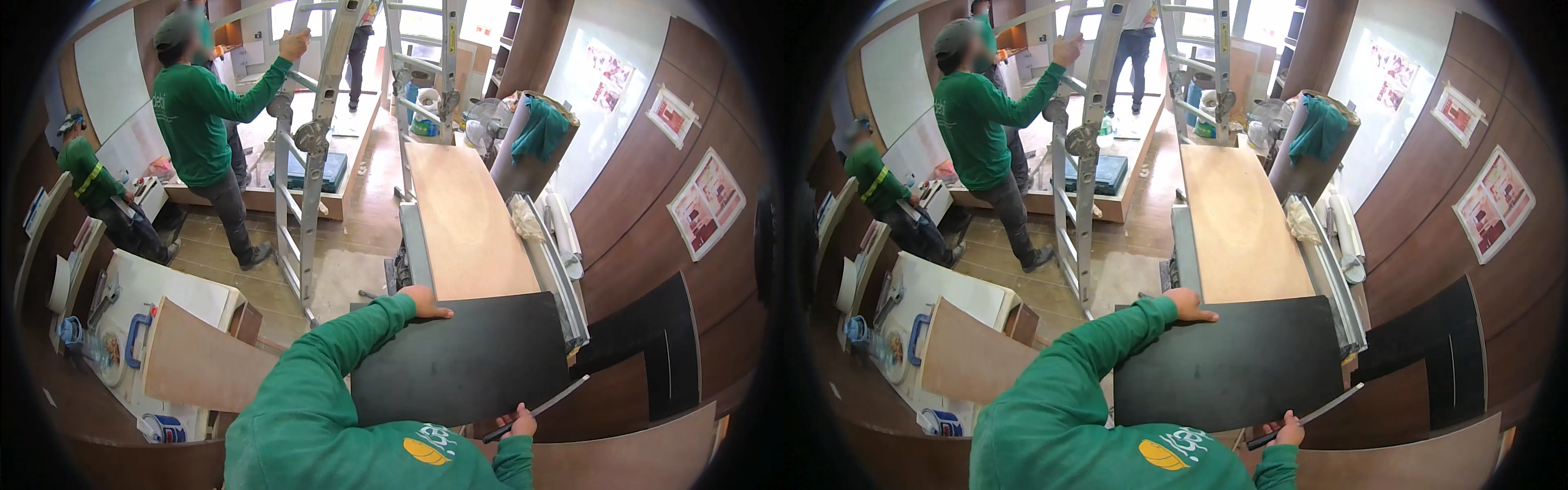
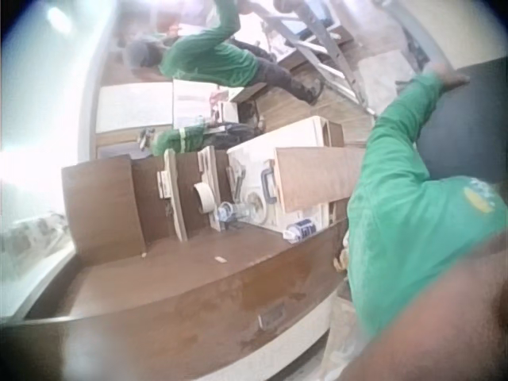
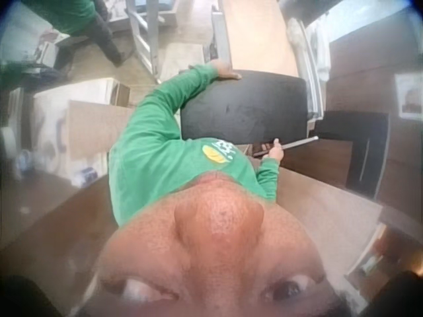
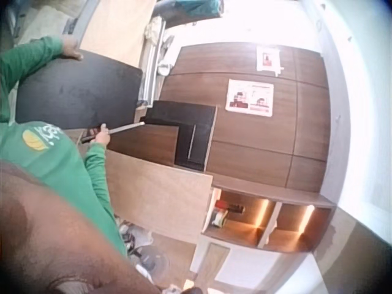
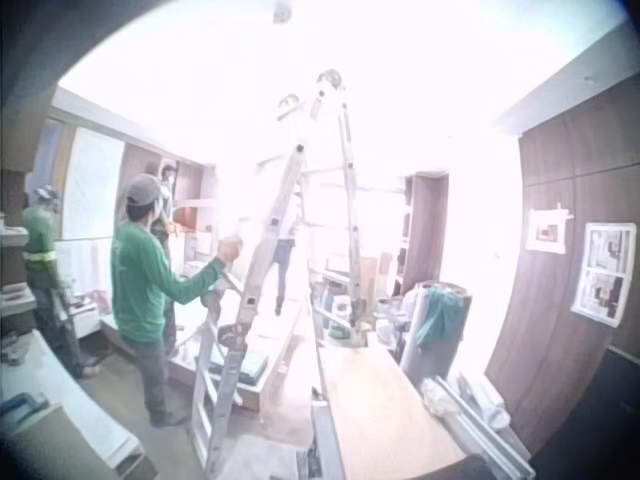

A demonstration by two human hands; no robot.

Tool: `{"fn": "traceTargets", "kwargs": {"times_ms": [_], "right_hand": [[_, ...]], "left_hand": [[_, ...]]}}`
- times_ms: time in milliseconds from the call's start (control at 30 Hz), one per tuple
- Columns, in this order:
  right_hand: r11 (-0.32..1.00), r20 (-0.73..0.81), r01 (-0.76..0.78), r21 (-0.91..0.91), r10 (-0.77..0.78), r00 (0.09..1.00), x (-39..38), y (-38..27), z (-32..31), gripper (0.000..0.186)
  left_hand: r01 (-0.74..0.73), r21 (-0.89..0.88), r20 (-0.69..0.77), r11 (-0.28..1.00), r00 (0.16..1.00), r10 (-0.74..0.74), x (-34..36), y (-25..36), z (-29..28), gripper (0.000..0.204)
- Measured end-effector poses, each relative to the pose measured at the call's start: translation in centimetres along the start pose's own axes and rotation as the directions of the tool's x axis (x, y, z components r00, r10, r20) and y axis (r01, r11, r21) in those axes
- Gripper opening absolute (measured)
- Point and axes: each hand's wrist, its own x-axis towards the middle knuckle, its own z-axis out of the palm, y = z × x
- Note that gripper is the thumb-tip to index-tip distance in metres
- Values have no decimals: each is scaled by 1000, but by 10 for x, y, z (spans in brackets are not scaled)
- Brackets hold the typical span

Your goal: The person uses a utility knife to score and cut a black laminate sheet on a workbench. They repeatedly score the edge of the sheet and then snap it to separate a section. The person then moves the cut piece to another surface and continues trimming the edge.

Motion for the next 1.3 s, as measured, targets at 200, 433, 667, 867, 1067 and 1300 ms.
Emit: {"fn": "traceTargets", "kwargs": {"times_ms": [200, 433, 667, 867, 1067, 1300], "right_hand": [[994, -35, 19, 105, -15, 999, -17, 15, -2, 14], [954, -106, 143, 264, -119, 987, -55, -11, -3, 49], [841, -125, 187, 507, -142, 982, -99, -29, 6, 56], [701, -290, 297, 649, -133, 948, -152, -32, -38, 40], [547, -436, 413, 728, -95, 895, -181, -22, -90, 30], [379, -490, 474, 795, -61, 870, -184, 37, -198, 48]], "left_hand": [[-148, 56, -106, 987, 982, 153, -8, 20, -27, 96], [-300, 84, -124, 950, 943, 309, -45, 82, -88, 75], [-642, 60, -22, 765, 765, 644, -109, 112, -126, 33], [-698, -99, 121, 709, 699, 705, -150, 204, -133, 41], [-775, -21, 223, 631, 612, 759, -169, 281, -113, 43], [-868, -21, 492, 496, 423, 761, -252, 395, -32, 36]]}}
